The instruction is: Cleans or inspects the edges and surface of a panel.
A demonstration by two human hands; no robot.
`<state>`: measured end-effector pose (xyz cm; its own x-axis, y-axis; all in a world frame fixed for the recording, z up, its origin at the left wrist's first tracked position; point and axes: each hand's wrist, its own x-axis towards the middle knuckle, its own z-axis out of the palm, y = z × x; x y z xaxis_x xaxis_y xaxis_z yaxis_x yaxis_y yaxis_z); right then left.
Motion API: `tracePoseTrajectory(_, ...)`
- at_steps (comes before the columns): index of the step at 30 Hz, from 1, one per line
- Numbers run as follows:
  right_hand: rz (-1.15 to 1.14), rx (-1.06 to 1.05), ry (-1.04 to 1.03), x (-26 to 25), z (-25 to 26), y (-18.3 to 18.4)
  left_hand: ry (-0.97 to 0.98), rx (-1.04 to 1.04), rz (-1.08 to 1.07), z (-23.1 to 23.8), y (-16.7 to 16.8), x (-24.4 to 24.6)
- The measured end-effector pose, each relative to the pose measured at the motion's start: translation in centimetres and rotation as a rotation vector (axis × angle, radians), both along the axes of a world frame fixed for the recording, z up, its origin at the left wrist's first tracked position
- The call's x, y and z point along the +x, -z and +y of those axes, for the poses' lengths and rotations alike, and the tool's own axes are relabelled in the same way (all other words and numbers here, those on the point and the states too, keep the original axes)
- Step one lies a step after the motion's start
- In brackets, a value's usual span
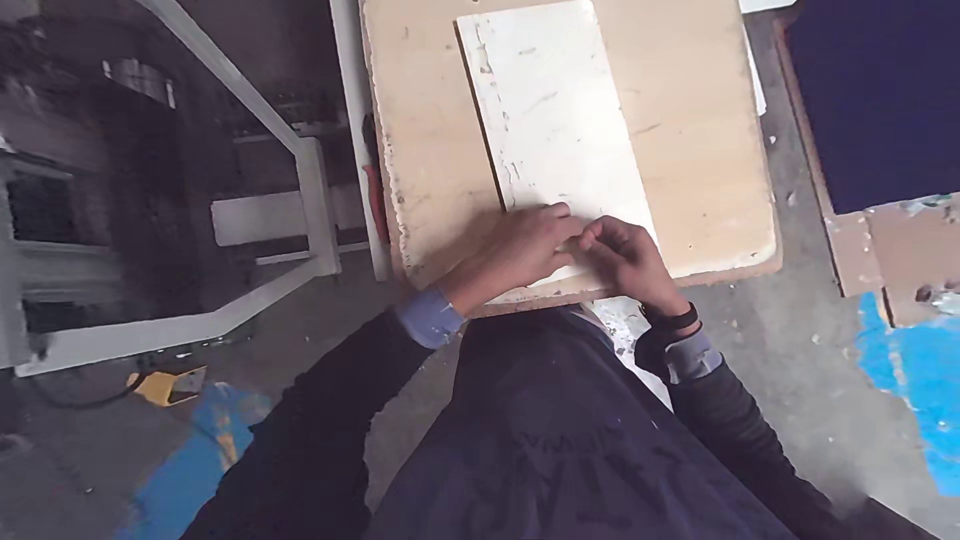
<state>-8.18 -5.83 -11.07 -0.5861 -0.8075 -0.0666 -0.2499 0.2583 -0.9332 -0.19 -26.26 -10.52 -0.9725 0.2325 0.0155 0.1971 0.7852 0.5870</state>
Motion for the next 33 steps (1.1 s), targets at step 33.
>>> tracePoseTrajectory(33, 0.651, 0.162, 0.213, 2.0, 1.1, 2.4, -0.031, 0.176, 0.184, 0.6, 2.9, -0.2)
